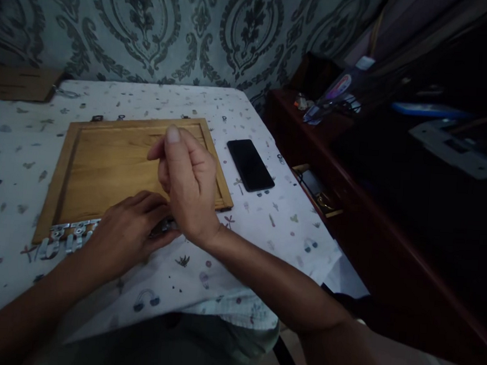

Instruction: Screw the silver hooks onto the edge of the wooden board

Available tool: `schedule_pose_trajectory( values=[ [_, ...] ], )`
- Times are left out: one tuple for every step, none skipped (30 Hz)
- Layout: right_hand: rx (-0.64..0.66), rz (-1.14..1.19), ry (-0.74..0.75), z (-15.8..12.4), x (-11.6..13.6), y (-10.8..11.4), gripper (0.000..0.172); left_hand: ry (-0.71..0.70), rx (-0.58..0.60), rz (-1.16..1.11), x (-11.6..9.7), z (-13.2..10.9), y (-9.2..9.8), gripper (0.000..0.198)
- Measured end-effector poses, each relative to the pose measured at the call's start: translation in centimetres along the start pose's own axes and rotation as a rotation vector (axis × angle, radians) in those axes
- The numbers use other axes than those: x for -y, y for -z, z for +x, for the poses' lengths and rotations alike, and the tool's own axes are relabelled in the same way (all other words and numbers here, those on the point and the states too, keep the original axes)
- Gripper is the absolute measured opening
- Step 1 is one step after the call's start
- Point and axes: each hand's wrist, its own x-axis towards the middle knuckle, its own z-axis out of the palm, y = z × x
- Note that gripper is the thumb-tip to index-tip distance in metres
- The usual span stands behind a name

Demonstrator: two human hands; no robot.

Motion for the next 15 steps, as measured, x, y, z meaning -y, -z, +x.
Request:
schedule_pose_trajectory(
  values=[
    [0.009, -0.003, -0.004, 0.03, 0.02, 0.05, 0.036, -0.007, -0.005, 0.004, 0.02, 0.01, 0.00, 0.024],
    [0.017, -0.010, -0.008, 0.03, 0.05, 0.07, 0.036, -0.014, -0.008, 0.008, 0.03, 0.04, 0.02, 0.024],
    [0.024, -0.019, -0.009, 0.00, 0.08, 0.05, 0.036, -0.018, -0.005, 0.015, 0.04, 0.08, 0.07, 0.025],
    [0.031, -0.027, -0.008, -0.03, 0.11, 0.01, 0.036, -0.018, 0.003, 0.021, 0.04, 0.12, 0.14, 0.025],
    [0.039, -0.033, -0.012, -0.07, 0.13, -0.06, 0.036, -0.015, 0.017, 0.027, 0.02, 0.15, 0.25, 0.026],
    [0.046, -0.036, -0.016, -0.11, 0.13, -0.13, 0.036, -0.009, 0.036, 0.031, -0.02, 0.17, 0.38, 0.027],
    [0.054, -0.036, -0.019, -0.13, 0.13, -0.20, 0.037, -0.001, 0.059, 0.032, -0.06, 0.18, 0.53, 0.028],
    [0.062, -0.033, -0.019, -0.14, 0.12, -0.26, 0.037, 0.008, 0.080, 0.031, -0.12, 0.16, 0.67, 0.030],
    [0.068, -0.030, -0.018, -0.13, 0.10, -0.30, 0.038, 0.016, 0.099, 0.026, -0.17, 0.12, 0.78, 0.030],
    [0.070, -0.029, -0.017, -0.11, 0.07, -0.32, 0.038, 0.024, 0.113, 0.020, -0.21, 0.08, 0.86, 0.031],
    [0.070, -0.031, -0.014, -0.07, 0.04, -0.31, 0.039, 0.032, 0.123, 0.015, -0.22, 0.06, 0.90, 0.032],
    [0.069, -0.034, -0.010, -0.02, 0.01, -0.29, 0.040, 0.039, 0.128, 0.011, -0.20, 0.07, 0.90, 0.032],
    [0.068, -0.037, -0.010, 0.04, -0.02, -0.26, 0.040, 0.042, 0.129, 0.008, -0.15, 0.13, 0.90, 0.032],
    [0.066, -0.041, -0.013, 0.10, -0.06, -0.22, 0.041, 0.043, 0.129, 0.005, -0.07, 0.25, 0.91, 0.033],
    [0.067, -0.046, -0.019, 0.16, -0.09, -0.18, 0.041, 0.046, 0.130, 0.001, 0.01, 0.42, 0.98, 0.033]
  ],
)
